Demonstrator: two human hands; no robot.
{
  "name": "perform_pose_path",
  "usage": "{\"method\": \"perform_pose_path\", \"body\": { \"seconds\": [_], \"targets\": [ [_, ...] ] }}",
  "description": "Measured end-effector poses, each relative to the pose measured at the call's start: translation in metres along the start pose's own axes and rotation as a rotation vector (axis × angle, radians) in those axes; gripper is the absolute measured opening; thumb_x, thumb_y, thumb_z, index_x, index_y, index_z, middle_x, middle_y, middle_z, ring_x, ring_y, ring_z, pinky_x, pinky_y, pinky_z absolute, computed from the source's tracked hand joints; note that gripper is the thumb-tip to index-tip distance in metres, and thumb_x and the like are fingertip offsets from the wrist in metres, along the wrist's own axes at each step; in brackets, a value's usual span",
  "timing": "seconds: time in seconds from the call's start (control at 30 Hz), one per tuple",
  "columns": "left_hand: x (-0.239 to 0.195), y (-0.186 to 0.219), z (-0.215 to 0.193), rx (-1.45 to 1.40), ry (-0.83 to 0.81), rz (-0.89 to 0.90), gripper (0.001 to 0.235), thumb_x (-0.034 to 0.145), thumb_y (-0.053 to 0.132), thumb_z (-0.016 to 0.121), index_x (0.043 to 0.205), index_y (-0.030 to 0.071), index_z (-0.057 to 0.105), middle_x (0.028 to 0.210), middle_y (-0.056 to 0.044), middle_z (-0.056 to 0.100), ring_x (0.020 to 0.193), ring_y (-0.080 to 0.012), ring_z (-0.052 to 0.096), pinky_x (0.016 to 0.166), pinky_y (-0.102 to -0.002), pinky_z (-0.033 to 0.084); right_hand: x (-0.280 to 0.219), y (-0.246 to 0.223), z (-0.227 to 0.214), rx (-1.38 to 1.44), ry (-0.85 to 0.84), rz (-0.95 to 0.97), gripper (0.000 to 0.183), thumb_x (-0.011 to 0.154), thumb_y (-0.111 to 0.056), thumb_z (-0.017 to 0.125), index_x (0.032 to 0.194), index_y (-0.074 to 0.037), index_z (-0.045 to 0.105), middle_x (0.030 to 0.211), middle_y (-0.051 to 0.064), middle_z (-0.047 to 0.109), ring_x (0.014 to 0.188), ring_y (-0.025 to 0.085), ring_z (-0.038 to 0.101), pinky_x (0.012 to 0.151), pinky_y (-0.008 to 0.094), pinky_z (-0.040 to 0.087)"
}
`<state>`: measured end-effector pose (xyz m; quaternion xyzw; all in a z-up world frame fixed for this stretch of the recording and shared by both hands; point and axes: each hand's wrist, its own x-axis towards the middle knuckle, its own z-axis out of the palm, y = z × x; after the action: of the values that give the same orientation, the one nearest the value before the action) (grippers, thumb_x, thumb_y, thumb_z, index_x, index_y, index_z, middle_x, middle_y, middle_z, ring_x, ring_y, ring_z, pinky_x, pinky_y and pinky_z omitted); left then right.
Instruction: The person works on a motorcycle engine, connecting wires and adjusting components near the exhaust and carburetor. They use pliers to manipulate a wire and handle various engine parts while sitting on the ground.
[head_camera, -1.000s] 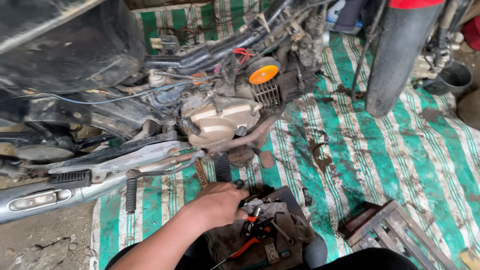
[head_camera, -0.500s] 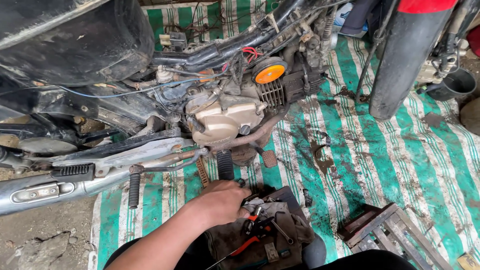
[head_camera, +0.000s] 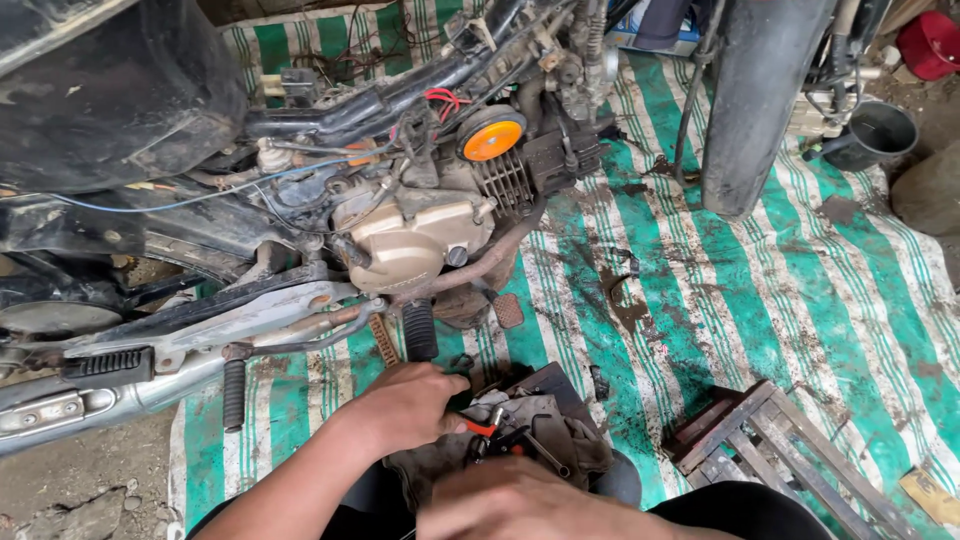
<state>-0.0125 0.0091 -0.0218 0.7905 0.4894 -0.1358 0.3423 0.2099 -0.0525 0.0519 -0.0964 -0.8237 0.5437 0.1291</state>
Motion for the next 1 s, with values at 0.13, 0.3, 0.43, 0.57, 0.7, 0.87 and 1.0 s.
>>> {"method": "perform_pose_path", "body": {
  "seconds": [0.13,0.3,0.43,0.57,0.7,0.87,1.0],
  "targets": [
    [0.0,0.005,-0.004,0.03,-0.063,-0.076,0.043,0.094,0.031,0.084,0.132,0.014,0.075,0.115,-0.009,0.083,0.109,-0.0366,0.077,0.093,-0.051,0.059,0.007,0.034,0.028,-0.785,0.047,0.298,0.041,0.093,-0.042,0.086,0.107,-0.006,0.072,0.109,0.02,0.07,0.095,0.043,0.071,0.081,0.059,0.056],
    [0.002,0.002,0.001,0.035,0.003,-0.025,0.047,0.09,0.032,0.085,0.133,0.015,0.076,0.117,-0.008,0.082,0.108,-0.0382,0.075,0.092,-0.051,0.059,0.011,0.015,0.006,-0.617,-0.066,0.431,0.043,0.095,-0.038,0.086,0.11,-0.001,0.07,0.096,0.021,0.077,0.088,0.046,0.076,0.074,0.056,0.06],
    [0.006,-0.001,0.005,0.013,0.014,-0.024,0.05,0.089,0.034,0.088,0.133,0.013,0.076,0.119,-0.009,0.082,0.11,-0.0376,0.075,0.093,-0.051,0.059,0.01,0.013,0.0,-0.562,-0.121,0.521,0.038,0.101,-0.035,0.081,0.11,-0.001,0.068,0.093,0.021,0.078,0.085,0.045,0.079,0.079,0.054,0.06],
    [0.006,0.003,0.002,0.027,-0.003,-0.015,0.037,0.09,0.024,0.082,0.123,0.009,0.076,0.107,-0.013,0.083,0.098,-0.0391,0.077,0.087,-0.051,0.06,0.018,0.025,-0.015,-0.553,-0.154,0.689,0.034,0.105,-0.039,0.078,0.115,-0.006,0.074,0.09,0.017,0.08,0.079,0.045,0.078,0.079,0.059,0.061],
    [0.002,0.008,-0.003,0.012,0.01,-0.032,0.036,0.095,0.03,0.083,0.124,0.01,0.078,0.107,-0.014,0.083,0.096,-0.039,0.079,0.087,-0.052,0.062,0.013,0.055,-0.015,-0.618,-0.083,0.763,0.036,0.101,-0.037,0.08,0.116,-0.004,0.075,0.09,0.018,0.081,0.08,0.045,0.078,0.078,0.054,0.061],
    [0.0,0.014,-0.015,-0.024,0.039,-0.033,0.035,0.097,0.031,0.083,0.122,0.007,0.077,0.107,-0.013,0.084,0.092,-0.0361,0.08,0.088,-0.05,0.062,0.007,0.059,-0.016,-0.571,-0.12,0.749,0.036,0.101,-0.036,0.078,0.12,-0.005,0.076,0.098,0.017,0.083,0.092,0.043,0.078,0.09,0.054,0.058],
    [-0.001,0.014,-0.015,-0.043,0.022,-0.054,0.048,0.098,0.032,0.082,0.138,0.007,0.073,0.114,-0.016,0.083,0.101,-0.0381,0.08,0.095,-0.051,0.062,-0.008,0.073,-0.022,-0.614,-0.201,0.846,0.035,0.104,-0.038,0.079,0.113,-0.005,0.075,0.095,0.017,0.081,0.087,0.039,0.079,0.088,0.054,0.062]
  ]
}}
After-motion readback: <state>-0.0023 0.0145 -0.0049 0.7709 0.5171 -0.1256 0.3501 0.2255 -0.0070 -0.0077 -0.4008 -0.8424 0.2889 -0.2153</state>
